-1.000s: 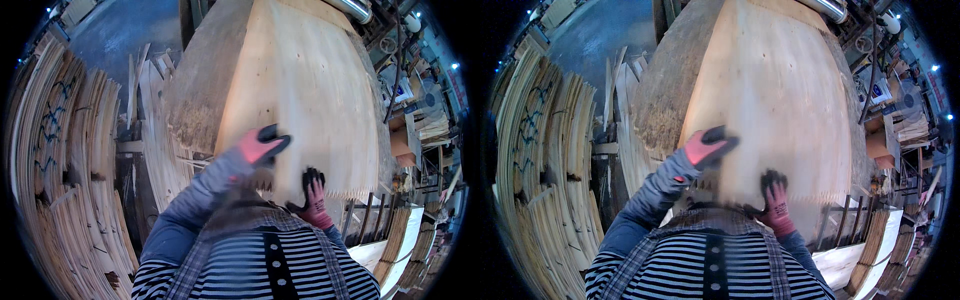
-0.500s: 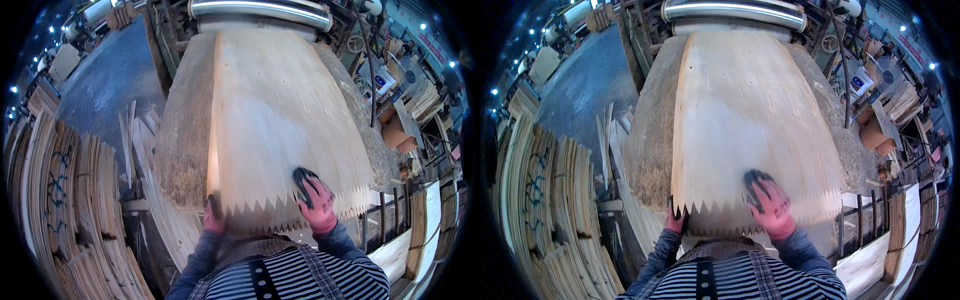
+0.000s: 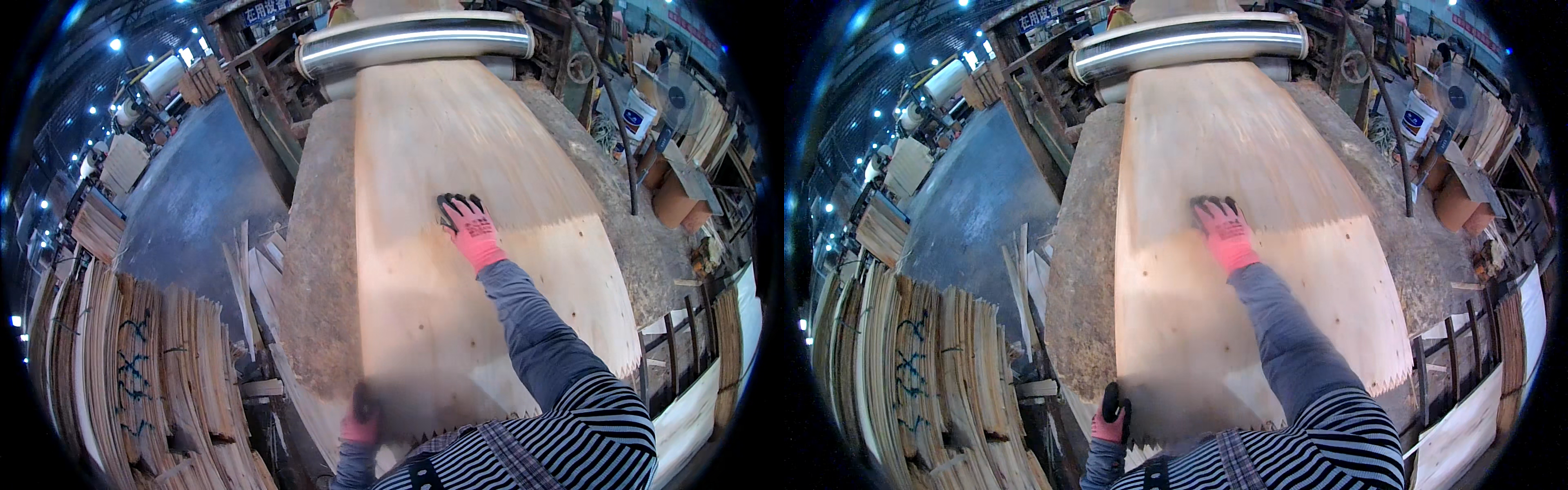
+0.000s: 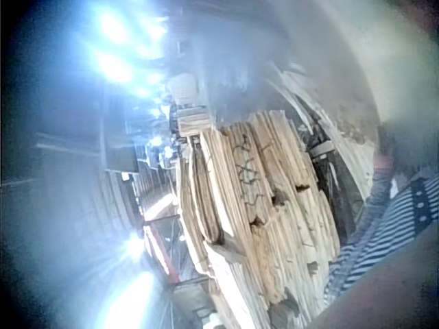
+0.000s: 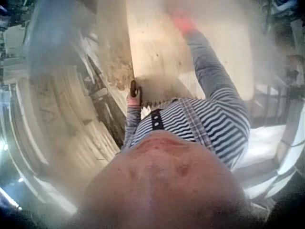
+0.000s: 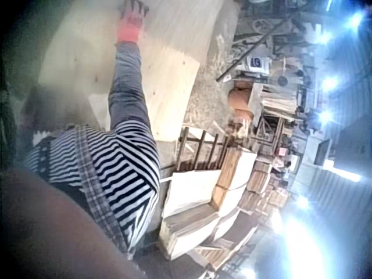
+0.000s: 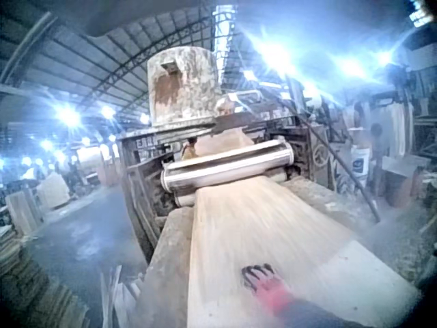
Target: The person feeds large, light-colored wooden boards with serrated edges into a roller machine in a workshop. They guide the boards through the rollers with gloved hands, retrieve them from a stack, and repeat the process.
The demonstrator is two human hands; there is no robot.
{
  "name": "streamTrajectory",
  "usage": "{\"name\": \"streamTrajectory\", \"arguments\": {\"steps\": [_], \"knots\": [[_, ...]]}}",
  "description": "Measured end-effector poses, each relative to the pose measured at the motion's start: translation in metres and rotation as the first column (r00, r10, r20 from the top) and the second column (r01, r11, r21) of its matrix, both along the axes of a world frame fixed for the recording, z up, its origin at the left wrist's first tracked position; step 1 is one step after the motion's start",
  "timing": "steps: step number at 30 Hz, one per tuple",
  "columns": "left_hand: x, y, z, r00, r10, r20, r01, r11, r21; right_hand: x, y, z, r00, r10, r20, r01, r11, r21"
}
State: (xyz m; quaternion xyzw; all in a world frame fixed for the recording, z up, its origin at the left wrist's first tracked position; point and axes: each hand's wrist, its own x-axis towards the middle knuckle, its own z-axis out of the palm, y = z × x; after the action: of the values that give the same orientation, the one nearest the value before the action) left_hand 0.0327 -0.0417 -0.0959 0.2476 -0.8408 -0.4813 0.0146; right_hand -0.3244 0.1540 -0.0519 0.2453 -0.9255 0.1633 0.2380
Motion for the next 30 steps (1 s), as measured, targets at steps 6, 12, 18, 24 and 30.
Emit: {"name": "streamTrajectory", "arguments": {"steps": [6,12,18,24,30], "knots": [[0.006,0.006,0.017,0.998,0.036,0.06,-0.012,0.93,-0.367,0.084,0.003,0.0,0.991,0.128,0.036,-0.129,0.991,0.028],[0.003,-0.003,0.002,0.969,-0.21,-0.134,0.149,0.92,-0.363,0.247,0.068,-0.015,0.893,0.148,0.424,-0.22,0.967,0.125],[-0.016,-0.015,0.005,0.946,0.105,-0.306,0.081,0.839,0.538,0.305,0.083,-0.015,0.899,-0.023,0.437,-0.024,0.994,0.103],[-0.02,-0.033,-0.061,0.909,-0.144,-0.392,0.338,0.804,0.49,0.282,0.048,-0.01,0.918,-0.13,0.374,0.043,0.971,0.233],[-0.018,-0.028,-0.055,0.995,0.089,-0.053,0.047,0.065,0.997,0.223,0.031,-0.055,0.861,-0.232,0.452,0.098,0.949,0.3]]}}
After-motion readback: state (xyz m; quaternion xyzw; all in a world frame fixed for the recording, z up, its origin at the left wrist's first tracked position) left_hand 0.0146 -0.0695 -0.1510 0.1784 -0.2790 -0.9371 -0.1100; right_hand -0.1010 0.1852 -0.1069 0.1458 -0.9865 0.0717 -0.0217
